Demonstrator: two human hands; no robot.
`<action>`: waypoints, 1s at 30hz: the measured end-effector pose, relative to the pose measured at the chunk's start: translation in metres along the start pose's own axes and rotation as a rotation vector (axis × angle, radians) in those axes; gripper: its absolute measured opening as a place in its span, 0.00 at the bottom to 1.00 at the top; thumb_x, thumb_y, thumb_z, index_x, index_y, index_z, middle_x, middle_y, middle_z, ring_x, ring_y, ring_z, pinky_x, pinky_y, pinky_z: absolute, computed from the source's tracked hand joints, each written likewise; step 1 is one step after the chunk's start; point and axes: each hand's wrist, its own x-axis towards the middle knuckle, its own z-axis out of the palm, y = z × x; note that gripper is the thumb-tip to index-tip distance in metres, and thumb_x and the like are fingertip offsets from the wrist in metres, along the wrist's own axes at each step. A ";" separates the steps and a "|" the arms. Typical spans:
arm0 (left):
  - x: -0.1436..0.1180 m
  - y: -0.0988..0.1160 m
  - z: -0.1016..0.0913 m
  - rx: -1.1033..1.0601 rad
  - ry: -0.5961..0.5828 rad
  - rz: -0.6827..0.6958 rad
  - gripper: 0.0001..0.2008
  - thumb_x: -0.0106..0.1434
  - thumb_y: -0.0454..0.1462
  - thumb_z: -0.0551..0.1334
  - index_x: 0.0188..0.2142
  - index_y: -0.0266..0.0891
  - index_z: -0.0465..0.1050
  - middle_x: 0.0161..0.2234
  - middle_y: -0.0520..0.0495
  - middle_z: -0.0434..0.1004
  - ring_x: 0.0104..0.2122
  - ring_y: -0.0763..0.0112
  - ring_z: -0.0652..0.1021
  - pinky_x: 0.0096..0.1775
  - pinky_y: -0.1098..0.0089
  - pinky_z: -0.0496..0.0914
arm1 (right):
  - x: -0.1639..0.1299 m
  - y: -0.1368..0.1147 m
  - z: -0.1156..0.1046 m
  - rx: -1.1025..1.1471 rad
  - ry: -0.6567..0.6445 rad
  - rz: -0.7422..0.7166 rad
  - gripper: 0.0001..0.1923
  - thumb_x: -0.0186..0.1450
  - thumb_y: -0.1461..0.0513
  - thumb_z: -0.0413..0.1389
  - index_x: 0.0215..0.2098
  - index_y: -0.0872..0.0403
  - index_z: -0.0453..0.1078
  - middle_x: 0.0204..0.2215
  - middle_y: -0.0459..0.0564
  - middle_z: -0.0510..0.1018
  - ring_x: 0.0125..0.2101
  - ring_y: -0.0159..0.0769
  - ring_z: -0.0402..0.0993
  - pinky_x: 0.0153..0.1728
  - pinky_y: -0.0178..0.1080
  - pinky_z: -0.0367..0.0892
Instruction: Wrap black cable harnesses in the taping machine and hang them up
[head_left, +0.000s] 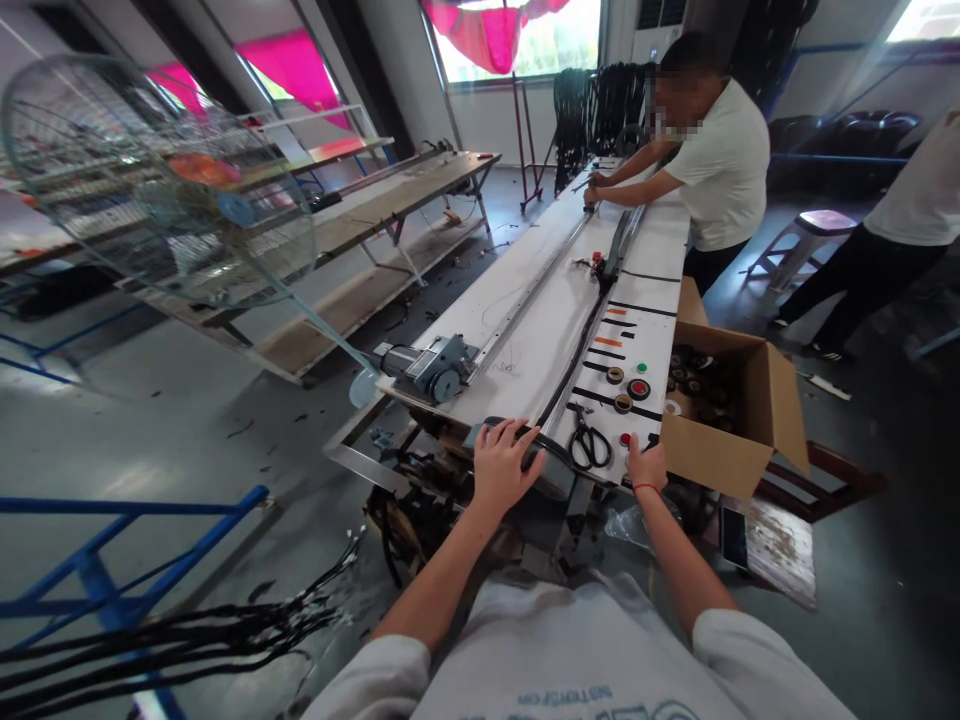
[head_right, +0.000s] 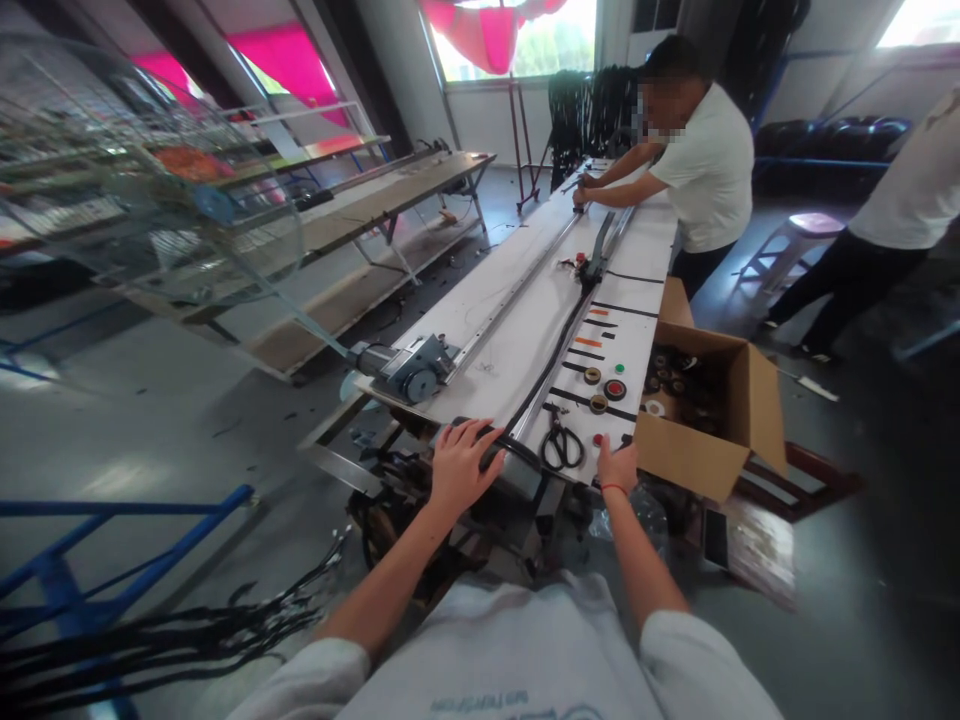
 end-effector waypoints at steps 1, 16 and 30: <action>0.000 0.000 0.000 -0.001 0.003 0.000 0.14 0.66 0.42 0.60 0.49 0.46 0.77 0.52 0.44 0.79 0.54 0.53 0.74 0.59 0.48 0.60 | 0.000 0.000 0.000 -0.002 -0.004 -0.001 0.38 0.69 0.42 0.47 0.64 0.63 0.58 0.60 0.69 0.68 0.57 0.56 0.68 0.51 0.49 0.66; -0.001 0.000 0.001 -0.018 0.015 0.003 0.14 0.66 0.42 0.60 0.49 0.46 0.77 0.52 0.44 0.79 0.54 0.54 0.75 0.59 0.49 0.61 | 0.001 -0.001 0.000 -0.015 0.012 0.007 0.37 0.69 0.43 0.48 0.64 0.62 0.58 0.59 0.70 0.68 0.57 0.57 0.68 0.53 0.49 0.65; 0.001 0.001 0.000 -0.030 0.024 -0.013 0.14 0.66 0.42 0.59 0.49 0.46 0.78 0.52 0.44 0.79 0.53 0.55 0.75 0.59 0.49 0.61 | 0.001 -0.001 -0.001 -0.014 0.005 -0.001 0.36 0.69 0.44 0.47 0.62 0.61 0.60 0.59 0.69 0.68 0.56 0.56 0.69 0.52 0.48 0.66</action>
